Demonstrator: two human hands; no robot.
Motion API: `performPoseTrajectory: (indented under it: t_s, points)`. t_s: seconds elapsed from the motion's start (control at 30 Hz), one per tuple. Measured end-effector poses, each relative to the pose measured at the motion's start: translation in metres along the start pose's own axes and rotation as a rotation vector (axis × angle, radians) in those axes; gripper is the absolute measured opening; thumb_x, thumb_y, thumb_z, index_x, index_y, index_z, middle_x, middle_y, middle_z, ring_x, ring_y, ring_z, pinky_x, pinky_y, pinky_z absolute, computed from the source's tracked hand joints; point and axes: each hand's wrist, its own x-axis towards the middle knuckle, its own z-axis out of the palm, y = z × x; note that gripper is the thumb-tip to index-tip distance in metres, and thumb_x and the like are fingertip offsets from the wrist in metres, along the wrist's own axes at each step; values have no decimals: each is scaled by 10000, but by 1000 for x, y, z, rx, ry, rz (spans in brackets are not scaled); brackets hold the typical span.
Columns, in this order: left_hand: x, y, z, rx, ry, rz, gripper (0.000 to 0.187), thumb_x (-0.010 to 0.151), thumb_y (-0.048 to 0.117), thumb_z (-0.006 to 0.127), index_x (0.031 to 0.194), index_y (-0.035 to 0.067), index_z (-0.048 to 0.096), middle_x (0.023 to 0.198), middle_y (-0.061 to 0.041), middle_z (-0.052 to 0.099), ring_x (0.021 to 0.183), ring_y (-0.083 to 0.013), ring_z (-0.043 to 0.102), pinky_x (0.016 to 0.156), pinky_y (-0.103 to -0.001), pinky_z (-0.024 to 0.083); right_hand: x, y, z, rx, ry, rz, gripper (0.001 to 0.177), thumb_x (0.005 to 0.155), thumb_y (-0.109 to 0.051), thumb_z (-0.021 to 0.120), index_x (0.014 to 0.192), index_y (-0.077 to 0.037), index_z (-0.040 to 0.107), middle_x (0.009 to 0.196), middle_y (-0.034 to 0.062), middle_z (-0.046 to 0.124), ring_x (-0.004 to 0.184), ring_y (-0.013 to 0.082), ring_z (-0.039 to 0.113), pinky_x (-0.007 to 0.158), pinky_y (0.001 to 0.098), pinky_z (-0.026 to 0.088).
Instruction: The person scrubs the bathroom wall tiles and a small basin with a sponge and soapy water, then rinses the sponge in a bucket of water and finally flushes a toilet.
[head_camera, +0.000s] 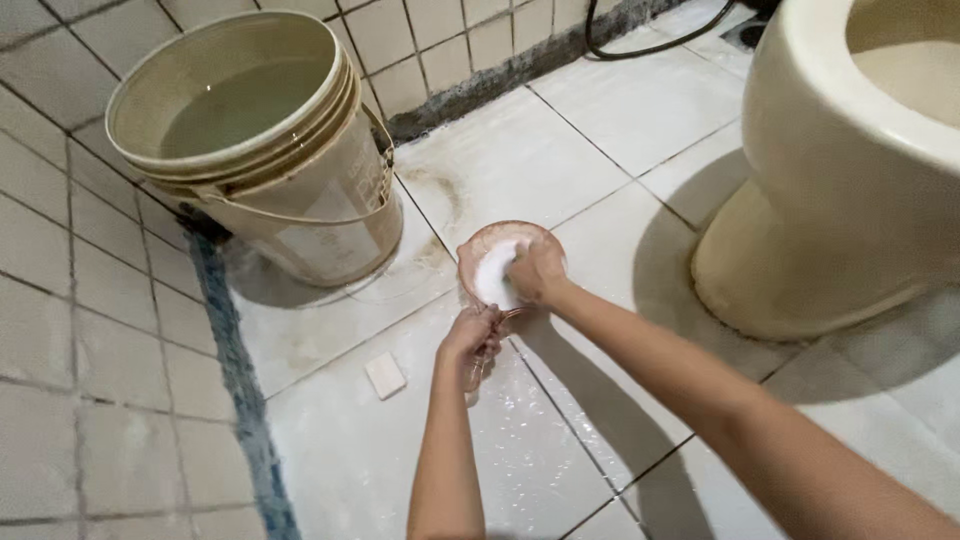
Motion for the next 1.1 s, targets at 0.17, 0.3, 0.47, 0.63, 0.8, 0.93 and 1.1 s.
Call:
performPoseTrajectory:
  t_s: [0.17, 0.3, 0.47, 0.63, 0.8, 0.93, 1.1]
  points:
    - [-11, 7, 1, -40, -46, 11, 384, 1059, 390, 458, 911, 69, 608, 617, 16, 512, 414, -90, 414, 327, -248, 275, 38, 18, 27, 329, -200, -76, 441, 876, -244, 595, 1303, -280, 696, 1350, 159, 630, 1107, 346, 692, 1005, 467, 511]
    - [-34, 13, -11, -18, -96, -121, 393, 1089, 441, 500, 998, 62, 549, 691, -13, 523, 474, -126, 461, 402, -282, 375, 31, 25, 19, 128, 116, 13, 387, 966, -322, 549, 1323, -387, 686, 1348, 166, 608, 1148, 392, 664, 991, 485, 523]
    - [-55, 4, -28, -177, 50, -13, 465, 1027, 455, 336, 1009, 68, 592, 660, -16, 522, 405, -81, 323, 341, -250, 229, 9, 13, -24, 544, -10, -48, 529, 876, -402, 668, 1397, -343, 599, 1432, 248, 459, 1073, 440, 657, 982, 495, 521]
    - [-53, -1, -26, -507, 170, 175, 270, 1006, 240, 345, 1026, 68, 552, 706, -75, 573, 432, -81, 348, 369, -241, 234, -70, -14, -53, 709, 307, -291, 539, 910, -361, 646, 1439, -262, 611, 1367, 230, 581, 1117, 403, 645, 978, 487, 535]
    - [-42, 5, 0, -372, 245, 156, 287, 1020, 253, 337, 965, 32, 511, 666, -87, 534, 409, -100, 366, 334, -268, 236, -58, 10, -58, 606, 359, -339, 614, 942, -298, 725, 1514, -213, 517, 1378, 252, 552, 1087, 405, 633, 900, 491, 564]
    - [-49, 19, 30, -291, 448, 128, 385, 1044, 388, 372, 960, 74, 579, 625, -79, 548, 404, -121, 457, 341, -266, 336, -76, -10, -52, 694, 248, -422, 789, 739, -121, 674, 1499, -309, 568, 1404, 164, 589, 1063, 338, 688, 903, 424, 606]
    - [-25, 10, 26, -410, 291, 222, 263, 1014, 280, 322, 986, 81, 492, 635, -68, 562, 410, -111, 421, 330, -268, 271, -87, 19, -71, 469, 180, -16, 740, 902, -105, 613, 1559, -408, 461, 1568, 152, 431, 925, 312, 679, 767, 427, 592]
